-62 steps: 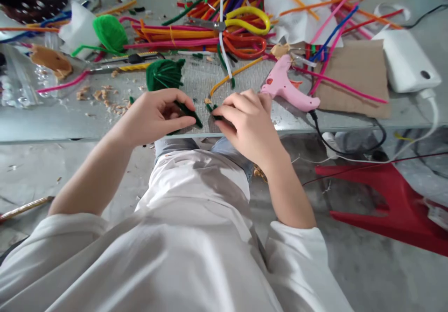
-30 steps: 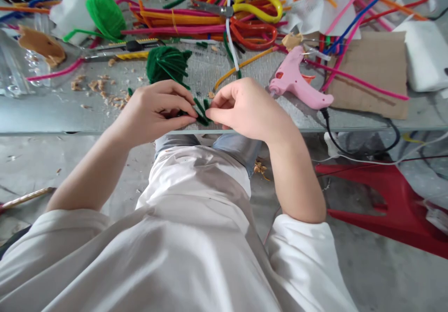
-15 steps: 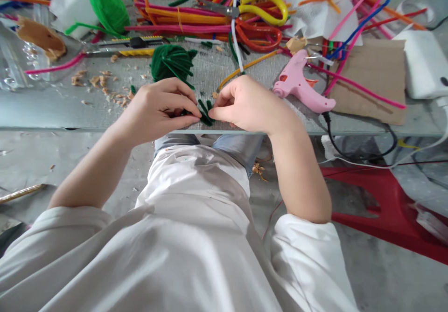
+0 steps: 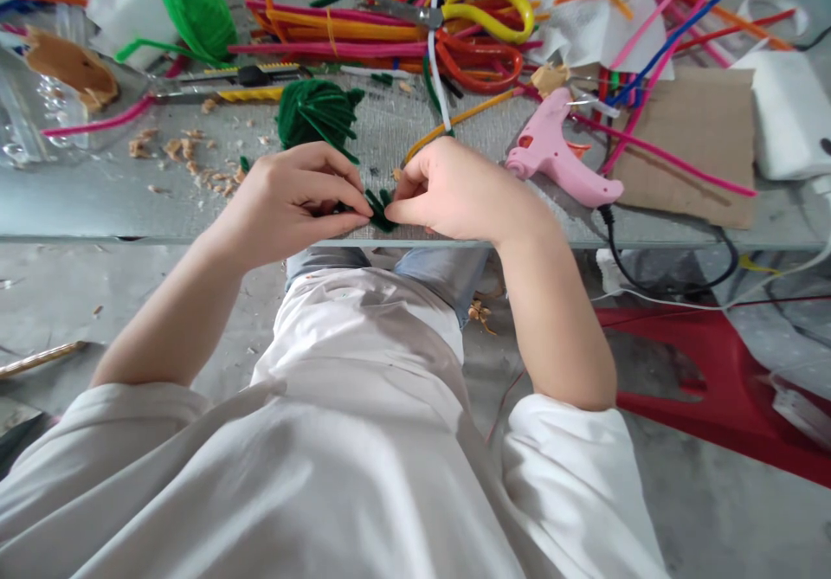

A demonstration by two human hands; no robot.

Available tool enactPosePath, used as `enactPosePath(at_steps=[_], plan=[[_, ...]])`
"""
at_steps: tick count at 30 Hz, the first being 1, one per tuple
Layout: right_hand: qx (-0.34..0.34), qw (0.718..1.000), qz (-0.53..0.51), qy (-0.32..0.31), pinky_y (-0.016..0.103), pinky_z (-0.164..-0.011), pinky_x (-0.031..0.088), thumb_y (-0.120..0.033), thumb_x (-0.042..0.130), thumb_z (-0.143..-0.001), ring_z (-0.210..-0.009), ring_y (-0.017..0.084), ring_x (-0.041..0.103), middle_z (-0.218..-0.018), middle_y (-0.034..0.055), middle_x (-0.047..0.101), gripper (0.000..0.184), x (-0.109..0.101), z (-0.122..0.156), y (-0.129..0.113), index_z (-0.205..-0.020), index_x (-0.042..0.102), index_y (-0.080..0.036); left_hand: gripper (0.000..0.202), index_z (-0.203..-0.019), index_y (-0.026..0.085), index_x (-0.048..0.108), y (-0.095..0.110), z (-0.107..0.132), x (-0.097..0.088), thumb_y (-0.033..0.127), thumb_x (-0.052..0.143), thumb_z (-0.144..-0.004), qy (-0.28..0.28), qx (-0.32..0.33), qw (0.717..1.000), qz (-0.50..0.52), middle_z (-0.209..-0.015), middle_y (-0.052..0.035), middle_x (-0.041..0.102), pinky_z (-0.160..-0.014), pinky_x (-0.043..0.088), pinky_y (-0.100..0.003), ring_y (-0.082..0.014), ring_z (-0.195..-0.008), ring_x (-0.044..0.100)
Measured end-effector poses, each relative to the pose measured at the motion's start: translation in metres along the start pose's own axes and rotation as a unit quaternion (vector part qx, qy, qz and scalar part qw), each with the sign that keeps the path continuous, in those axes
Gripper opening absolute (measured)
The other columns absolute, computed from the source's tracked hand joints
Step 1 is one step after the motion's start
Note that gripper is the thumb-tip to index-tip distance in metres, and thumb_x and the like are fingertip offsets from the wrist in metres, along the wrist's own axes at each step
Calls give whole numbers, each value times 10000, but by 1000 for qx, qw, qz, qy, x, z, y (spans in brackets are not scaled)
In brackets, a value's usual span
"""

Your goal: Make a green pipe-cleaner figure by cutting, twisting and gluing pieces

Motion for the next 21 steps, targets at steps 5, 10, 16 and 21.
enactPosePath(at_steps=[5, 10, 16, 21], plan=[[8, 1000, 10, -4, 291, -507, 403, -299, 766, -783, -521, 139, 518, -554, -10, 585, 136, 1, 0, 2, -706, 690, -216, 154, -900, 261, 797, 1, 1, 0, 259, 645, -874, 3, 3, 1000, -8, -1059, -59, 696, -746, 544, -303, -153, -823, 656], [-12, 999, 23, 20, 298, -520, 410, -374, 774, -776, -545, 148, 519, -564, -4, 591, 206, -1, 0, 0, -692, 675, -214, 169, -929, 280, 794, 7, 6, -1, 310, 630, -900, -6, 3, 999, -49, -1169, -67, 685, -736, 535, -326, -151, -780, 656], [-9, 999, 29, 18, 293, -540, 402, -400, 766, -804, -559, 142, 527, -579, -5, 589, 254, -1, 1, -3, -680, 657, -207, 180, -986, 320, 785, 17, 12, -6, 351, 622, -916, -6, 11, 995, -101, -1203, -48, 694, -653, 503, -317, -137, -726, 641], [-9, 998, -23, 59, 294, -569, 435, -390, 701, -879, -583, 145, 564, -691, 8, 656, 181, -8, 14, 1, -827, 676, -219, 192, -972, 304, 784, 23, 7, -2, 343, 598, -939, -9, 31, 993, -116, -1117, -43, 729, -630, 486, -301, -151, -791, 675]])
Point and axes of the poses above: each hand's wrist, its own z-axis away from the middle knuckle, its own x-axis out of the palm, y = z × x, the point moved 10 cm from there along -z, towards the middle knuckle
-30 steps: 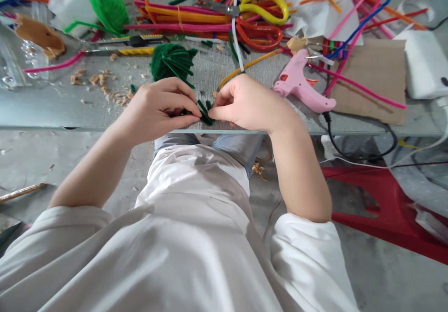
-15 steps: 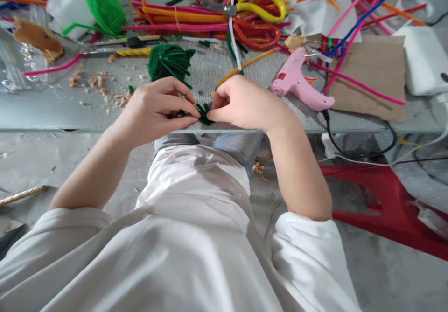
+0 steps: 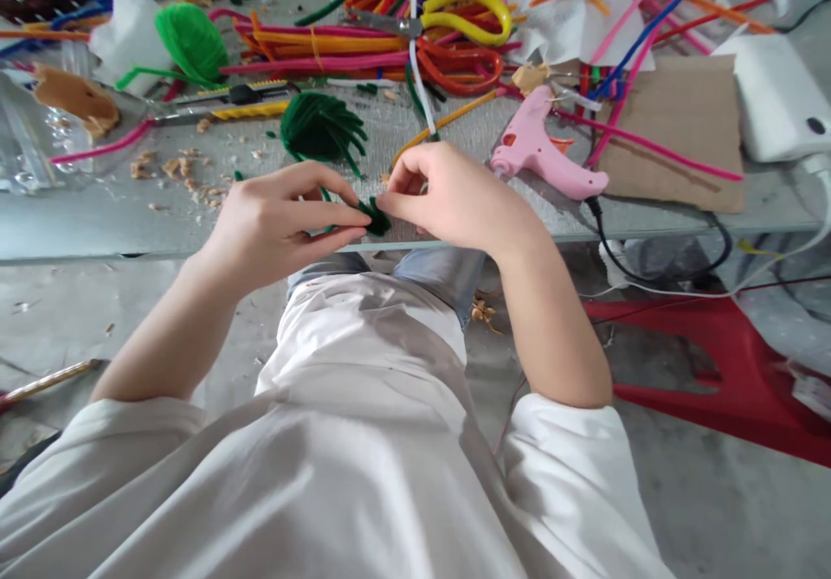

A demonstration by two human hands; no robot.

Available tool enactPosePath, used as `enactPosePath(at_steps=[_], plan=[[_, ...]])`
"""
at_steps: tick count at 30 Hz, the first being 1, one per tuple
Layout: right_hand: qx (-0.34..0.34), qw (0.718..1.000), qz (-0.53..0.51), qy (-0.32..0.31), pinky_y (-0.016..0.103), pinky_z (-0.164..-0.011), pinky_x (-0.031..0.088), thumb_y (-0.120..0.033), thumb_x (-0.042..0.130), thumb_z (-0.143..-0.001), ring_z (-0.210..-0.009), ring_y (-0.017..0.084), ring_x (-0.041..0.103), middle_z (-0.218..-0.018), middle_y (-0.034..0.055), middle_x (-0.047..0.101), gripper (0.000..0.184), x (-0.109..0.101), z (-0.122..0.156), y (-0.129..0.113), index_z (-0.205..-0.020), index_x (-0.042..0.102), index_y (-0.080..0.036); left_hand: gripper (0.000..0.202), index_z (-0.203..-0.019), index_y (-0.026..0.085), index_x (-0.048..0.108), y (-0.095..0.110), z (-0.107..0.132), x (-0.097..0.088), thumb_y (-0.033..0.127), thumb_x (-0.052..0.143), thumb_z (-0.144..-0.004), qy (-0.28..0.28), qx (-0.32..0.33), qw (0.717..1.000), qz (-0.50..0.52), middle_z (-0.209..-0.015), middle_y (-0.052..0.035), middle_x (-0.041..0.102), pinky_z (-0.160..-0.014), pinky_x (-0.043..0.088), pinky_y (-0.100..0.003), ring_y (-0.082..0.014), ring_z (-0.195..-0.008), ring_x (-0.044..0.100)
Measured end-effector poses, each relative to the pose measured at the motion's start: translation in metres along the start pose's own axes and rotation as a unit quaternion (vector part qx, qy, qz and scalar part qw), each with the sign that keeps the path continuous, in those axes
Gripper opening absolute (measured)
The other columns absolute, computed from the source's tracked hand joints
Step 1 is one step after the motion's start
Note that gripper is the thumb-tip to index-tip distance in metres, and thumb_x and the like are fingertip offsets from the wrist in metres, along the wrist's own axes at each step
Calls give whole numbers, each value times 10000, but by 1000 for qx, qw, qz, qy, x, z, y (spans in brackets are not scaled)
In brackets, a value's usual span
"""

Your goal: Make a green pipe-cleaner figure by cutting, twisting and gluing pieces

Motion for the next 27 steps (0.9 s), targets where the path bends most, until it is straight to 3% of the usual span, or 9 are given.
enactPosePath(at_steps=[4, 8, 12, 22, 27], plan=[[-55, 993, 29, 98, 312, -651, 493, -308, 644, -914, -710, 175, 620, -814, 36, 686, 104, -7, 27, -6, -897, 696, -220, 190, -965, 290, 788, 3, -6, 4, 337, 605, -940, -10, 12, 1000, -15, -1054, -38, 746, -677, 493, -288, -169, -872, 694], [-102, 976, 81, 173, 351, -745, 537, -237, 578, -947, -809, 205, 658, -947, 75, 680, 145, -1, 51, -13, -963, 721, -215, 196, -960, 287, 788, 5, -9, 10, 330, 597, -946, -21, 20, 1000, -12, -1041, -36, 750, -729, 505, -291, -174, -896, 698], [-120, 969, 105, 189, 374, -801, 541, -203, 535, -969, -877, 231, 670, -952, 87, 675, 209, 9, 55, -16, -1026, 737, -215, 192, -973, 283, 787, 6, -10, 13, 329, 603, -943, -26, 15, 1000, 1, -1032, -43, 752, -752, 512, -297, -179, -897, 698], [-108, 967, 132, 190, 361, -784, 518, -196, 509, -981, -845, 227, 659, -951, 90, 668, 222, 11, 52, -19, -979, 731, -204, 197, -990, 246, 789, -1, -14, 15, 327, 620, -929, -17, 4, 999, 43, -979, -36, 758, -809, 533, -277, -162, -876, 700], [-113, 968, 129, 182, 365, -787, 525, -191, 529, -970, -824, 222, 657, -960, 88, 659, 182, 11, 52, -19, -1011, 706, -199, 189, -999, 228, 786, 2, -16, 6, 316, 646, -907, -12, 8, 998, 55, -1017, -38, 748, -779, 531, -259, -140, -839, 682]])
Point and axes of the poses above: each hand's wrist, its own z-axis away from the middle knuckle, its own x-axis out of the palm, y = z × x, the point moved 10 cm from there along -z, towards the middle knuckle
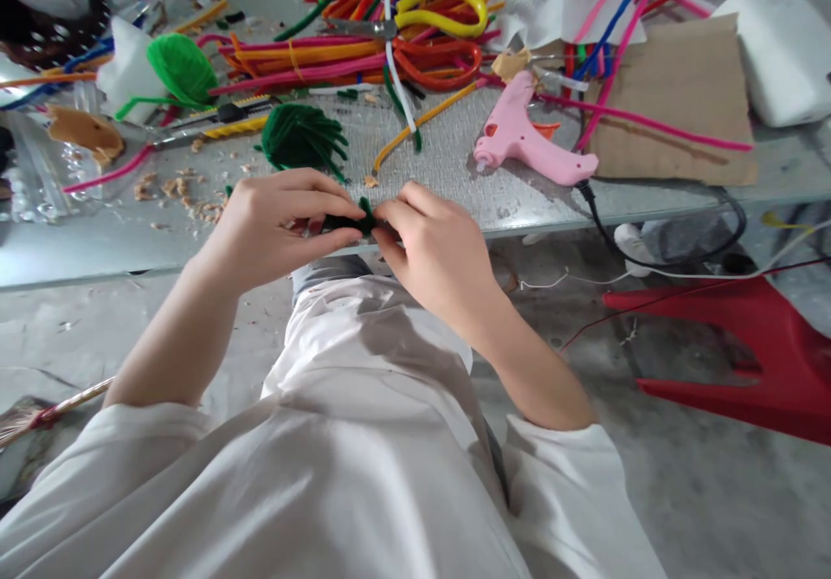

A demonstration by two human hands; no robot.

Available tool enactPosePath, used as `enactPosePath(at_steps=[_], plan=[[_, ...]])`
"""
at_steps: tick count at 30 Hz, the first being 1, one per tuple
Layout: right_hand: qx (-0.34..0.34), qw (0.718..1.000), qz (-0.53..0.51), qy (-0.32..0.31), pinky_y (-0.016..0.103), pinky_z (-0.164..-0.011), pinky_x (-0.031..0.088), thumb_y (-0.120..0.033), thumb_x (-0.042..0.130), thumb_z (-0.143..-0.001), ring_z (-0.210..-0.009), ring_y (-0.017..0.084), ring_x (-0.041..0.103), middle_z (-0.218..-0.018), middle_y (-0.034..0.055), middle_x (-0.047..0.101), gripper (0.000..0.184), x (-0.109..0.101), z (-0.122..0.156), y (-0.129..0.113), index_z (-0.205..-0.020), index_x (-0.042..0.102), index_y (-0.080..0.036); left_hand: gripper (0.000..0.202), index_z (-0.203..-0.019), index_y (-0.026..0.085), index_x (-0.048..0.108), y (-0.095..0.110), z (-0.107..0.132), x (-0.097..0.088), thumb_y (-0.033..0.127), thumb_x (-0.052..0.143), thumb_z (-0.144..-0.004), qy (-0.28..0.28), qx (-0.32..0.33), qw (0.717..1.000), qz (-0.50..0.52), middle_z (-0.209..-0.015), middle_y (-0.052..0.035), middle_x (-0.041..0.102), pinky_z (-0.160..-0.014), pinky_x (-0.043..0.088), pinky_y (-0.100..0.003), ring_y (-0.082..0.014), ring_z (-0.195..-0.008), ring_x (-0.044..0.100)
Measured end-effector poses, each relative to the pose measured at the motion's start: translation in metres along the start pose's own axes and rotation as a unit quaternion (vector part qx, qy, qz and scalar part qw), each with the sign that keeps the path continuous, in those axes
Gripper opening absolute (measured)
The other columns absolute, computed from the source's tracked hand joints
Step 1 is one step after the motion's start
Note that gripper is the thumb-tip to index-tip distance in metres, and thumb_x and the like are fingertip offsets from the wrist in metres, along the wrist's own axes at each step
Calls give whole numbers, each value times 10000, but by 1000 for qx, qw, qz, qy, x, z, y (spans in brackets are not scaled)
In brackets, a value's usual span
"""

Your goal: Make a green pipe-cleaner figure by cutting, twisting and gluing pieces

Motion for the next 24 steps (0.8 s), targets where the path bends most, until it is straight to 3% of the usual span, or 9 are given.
enactPosePath(at_steps=[5, 10, 24], plan=[[-15, 999, -15, 26, 376, -797, 539, -214, 563, -963, -839, 224, 665, -970, 98, 655, 169, -1, 3, 1, -1035, 711, -175, 175, -987, 273, 785, 5, 0, -10, 313, 630, -917, -5, 8, 1000, -28, -1065, -24, 742, -849, 529, -290, -168, -939, 689], [-19, 999, -22, 21, 375, -779, 544, -223, 578, -954, -815, 219, 660, -940, 86, 641, 194, 1, 2, 0, -1062, 733, -174, 190, -996, 256, 791, 3, -1, -2, 319, 629, -921, -29, 23, 997, -62, -1037, -33, 746, -867, 515, -327, -196, -964, 678], [-17, 1000, 14, 17, 368, -755, 515, -225, 563, -965, -831, 230, 659, -932, 91, 655, 189, 3, 0, -2, -975, 748, -185, 203, -972, 240, 791, 1, -3, 8, 305, 603, -936, -28, 10, 998, -58, -1005, -33, 747, -842, 512, -326, -199, -956, 669]])
Point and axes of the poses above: each hand's wrist, its own z-axis away from the middle knuckle, its own x-axis out of the palm, y = z × x, the point moved 10 cm from there along -z, towards the middle knuckle
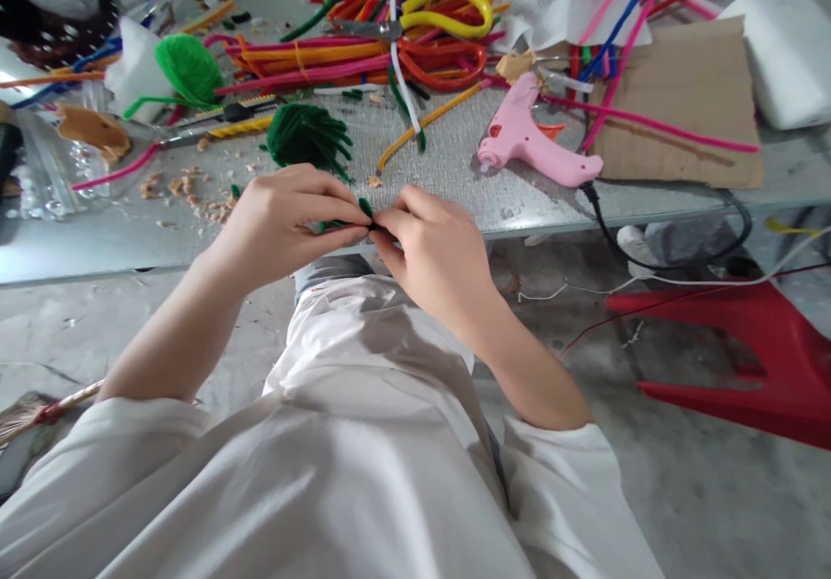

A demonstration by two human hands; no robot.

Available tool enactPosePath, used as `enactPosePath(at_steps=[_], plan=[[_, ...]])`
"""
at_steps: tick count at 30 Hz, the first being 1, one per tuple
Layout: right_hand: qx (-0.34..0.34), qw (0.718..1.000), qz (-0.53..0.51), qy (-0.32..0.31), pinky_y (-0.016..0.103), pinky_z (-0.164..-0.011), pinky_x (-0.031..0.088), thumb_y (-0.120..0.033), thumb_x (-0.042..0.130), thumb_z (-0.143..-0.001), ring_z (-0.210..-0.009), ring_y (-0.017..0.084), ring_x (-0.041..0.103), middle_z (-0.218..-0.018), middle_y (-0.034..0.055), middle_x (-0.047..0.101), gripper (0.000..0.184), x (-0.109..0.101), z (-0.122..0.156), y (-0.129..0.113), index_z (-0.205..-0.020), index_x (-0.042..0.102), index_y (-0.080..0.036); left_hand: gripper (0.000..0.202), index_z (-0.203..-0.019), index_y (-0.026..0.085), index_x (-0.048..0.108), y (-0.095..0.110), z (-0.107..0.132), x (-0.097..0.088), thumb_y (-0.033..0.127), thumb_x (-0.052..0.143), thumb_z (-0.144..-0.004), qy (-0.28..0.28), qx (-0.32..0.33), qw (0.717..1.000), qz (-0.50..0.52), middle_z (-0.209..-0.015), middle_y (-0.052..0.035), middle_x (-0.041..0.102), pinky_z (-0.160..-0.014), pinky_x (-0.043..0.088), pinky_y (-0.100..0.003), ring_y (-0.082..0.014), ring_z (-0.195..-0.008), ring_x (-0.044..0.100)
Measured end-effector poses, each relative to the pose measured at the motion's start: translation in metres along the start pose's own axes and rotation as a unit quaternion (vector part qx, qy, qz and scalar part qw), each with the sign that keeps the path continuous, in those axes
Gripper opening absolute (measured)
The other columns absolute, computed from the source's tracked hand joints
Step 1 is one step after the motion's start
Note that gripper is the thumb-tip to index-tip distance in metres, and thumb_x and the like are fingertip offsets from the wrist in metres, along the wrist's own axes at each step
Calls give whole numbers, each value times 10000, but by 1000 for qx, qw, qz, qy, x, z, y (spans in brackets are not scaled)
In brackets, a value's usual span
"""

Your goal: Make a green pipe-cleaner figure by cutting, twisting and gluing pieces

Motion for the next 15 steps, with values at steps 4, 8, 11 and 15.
enactPosePath(at_steps=[4, 8, 11, 15], plan=[[7, 1000, -13, -19, 363, -759, 513, -207, 587, -946, -818, 223, 660, -942, 88, 660, 161, -1, -3, 2, -984, 740, -179, 209, -1047, 250, 780, -3, -1, -2, 318, 638, -910, 9, -11, 1000, -12, -1074, -33, 737, -870, 519, -343, -212, -987, 666], [3, 999, -22, -32, 368, -760, 515, -195, 599, -934, -793, 214, 643, -949, 82, 664, 152, -2, -5, 3, -985, 742, -192, 198, -1003, 251, 792, -5, 0, 0, 334, 635, -917, 4, -7, 1000, -11, -1048, -27, 756, -850, 519, -346, -208, -958, 668], [1, 999, -32, -31, 373, -761, 519, -198, 601, -936, -784, 210, 635, -954, 79, 664, 156, -3, -4, 4, -996, 745, -203, 208, -982, 243, 799, -5, 2, 1, 335, 618, -935, 6, -2, 1000, 11, -1017, -33, 762, -836, 518, -338, -201, -942, 672], [-3, 999, -42, -26, 378, -766, 527, -203, 583, -950, -793, 211, 637, -956, 82, 658, 178, -3, -2, 4, -1009, 751, -205, 208, -970, 242, 802, -5, 4, 1, 335, 618, -939, 16, 0, 999, 31, -1000, -32, 762, -838, 517, -335, -192, -927, 675]])
Point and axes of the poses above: each hand's wrist, its own z-axis away from the middle knuckle, its own x-axis out of the palm, y = z × x, the point moved 10 cm from there along -z, towards the middle knuckle
